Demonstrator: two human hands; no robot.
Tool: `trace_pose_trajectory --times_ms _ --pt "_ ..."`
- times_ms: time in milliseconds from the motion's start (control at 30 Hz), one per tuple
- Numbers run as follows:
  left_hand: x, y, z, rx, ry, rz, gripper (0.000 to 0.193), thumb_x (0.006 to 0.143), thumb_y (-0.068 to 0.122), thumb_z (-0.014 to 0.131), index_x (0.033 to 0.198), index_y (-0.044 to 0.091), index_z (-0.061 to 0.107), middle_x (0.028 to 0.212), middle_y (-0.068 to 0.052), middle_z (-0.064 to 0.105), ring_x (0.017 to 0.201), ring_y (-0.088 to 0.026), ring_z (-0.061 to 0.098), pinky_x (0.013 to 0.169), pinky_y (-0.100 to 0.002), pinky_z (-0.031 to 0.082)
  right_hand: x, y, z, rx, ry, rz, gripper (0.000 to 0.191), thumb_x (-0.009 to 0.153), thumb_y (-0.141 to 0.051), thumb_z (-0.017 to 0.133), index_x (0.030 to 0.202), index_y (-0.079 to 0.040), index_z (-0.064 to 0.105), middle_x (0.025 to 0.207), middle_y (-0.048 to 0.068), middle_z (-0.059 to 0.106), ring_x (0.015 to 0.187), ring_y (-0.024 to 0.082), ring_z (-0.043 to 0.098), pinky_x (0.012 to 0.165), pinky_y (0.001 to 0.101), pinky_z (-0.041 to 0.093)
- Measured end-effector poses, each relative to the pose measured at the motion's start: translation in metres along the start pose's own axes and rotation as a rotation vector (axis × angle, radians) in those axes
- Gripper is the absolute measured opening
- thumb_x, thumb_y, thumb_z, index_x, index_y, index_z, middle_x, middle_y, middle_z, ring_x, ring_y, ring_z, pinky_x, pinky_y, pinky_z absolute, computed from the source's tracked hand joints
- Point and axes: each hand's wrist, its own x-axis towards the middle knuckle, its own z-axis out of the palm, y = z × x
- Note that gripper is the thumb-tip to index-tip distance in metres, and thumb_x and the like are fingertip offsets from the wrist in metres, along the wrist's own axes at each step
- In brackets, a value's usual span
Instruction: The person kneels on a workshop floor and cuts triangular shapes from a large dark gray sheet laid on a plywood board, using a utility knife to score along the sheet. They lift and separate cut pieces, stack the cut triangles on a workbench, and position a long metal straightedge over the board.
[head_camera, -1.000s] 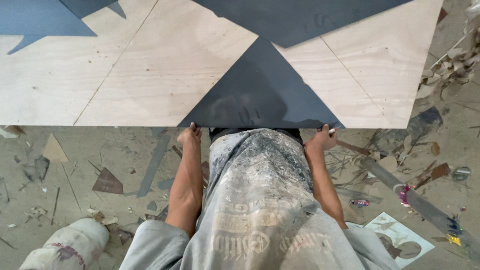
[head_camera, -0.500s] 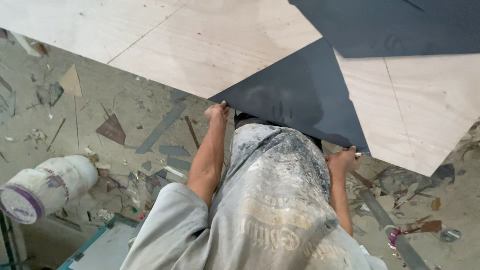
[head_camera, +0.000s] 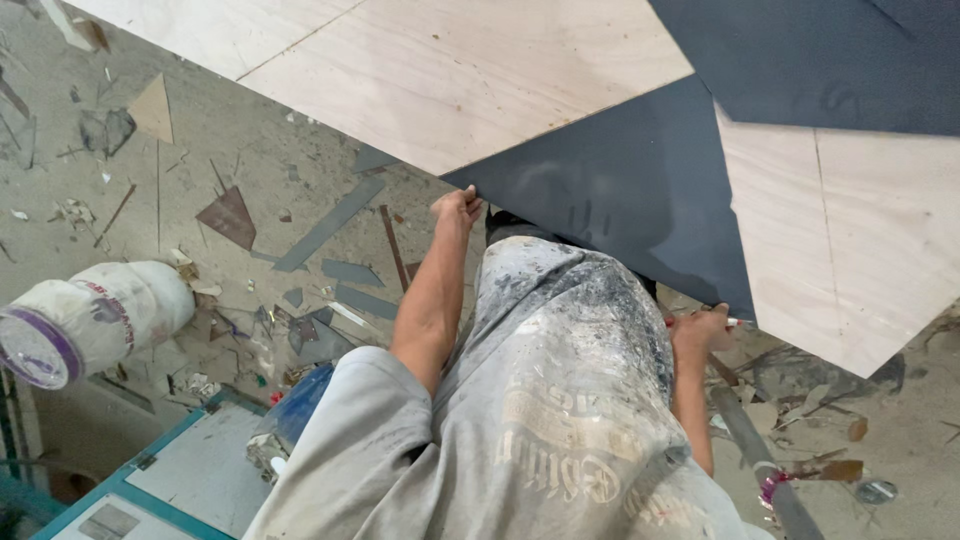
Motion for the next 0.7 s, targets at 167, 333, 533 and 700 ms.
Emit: trace_pose_trajectory --times_ms 167,333,533,700 --pt "0.000 -0.002 0.001 -0.016 0.012 0.035 0.011 0.084 -0.007 0.072 0.093 -0.003 0.067 0.082 -0.018 0.074 0.062 -0.030 0.070 0.059 -0.048 0.059 -0.005 -0.002 0.015 -0.129 0.183 -0.115 0.011 0.096 -0.013 0.068 0.093 -0.008 0.058 0.068 0.002 0.057 0.050 0.017 0.053 0.044 0.0393 0.041" --pt "0.001 -0.005 0.006 -0.003 0.041 0.001 0.015 0.084 -0.005 0.075 0.089 0.001 0.062 0.079 -0.018 0.073 0.059 -0.031 0.068 0.055 -0.046 0.054 -0.015 -0.008 0.013 -0.129 0.152 -0.091 0.016 0.095 -0.016 0.066 0.106 -0.016 0.055 0.060 0.003 0.048 0.044 0.018 0.046 0.039 0.0395 0.036" --pt "0.003 -0.008 0.009 0.017 0.047 -0.016 0.010 0.085 -0.007 0.076 0.086 -0.004 0.066 0.080 -0.016 0.073 0.064 -0.030 0.070 0.067 -0.050 0.062 -0.021 -0.013 0.029 -0.227 0.338 -0.321 0.014 0.096 -0.010 0.071 0.097 0.000 0.061 0.072 0.004 0.059 0.056 0.014 0.052 0.051 0.0376 0.040" --pt "0.003 -0.009 0.010 0.029 0.061 0.001 0.008 0.087 -0.008 0.072 0.090 -0.005 0.065 0.087 -0.017 0.074 0.073 -0.032 0.074 0.074 -0.054 0.062 -0.025 -0.014 0.035 -0.072 0.326 -0.319 0.012 0.092 -0.006 0.070 0.099 -0.003 0.062 0.077 0.003 0.060 0.063 0.013 0.054 0.058 0.0346 0.042"
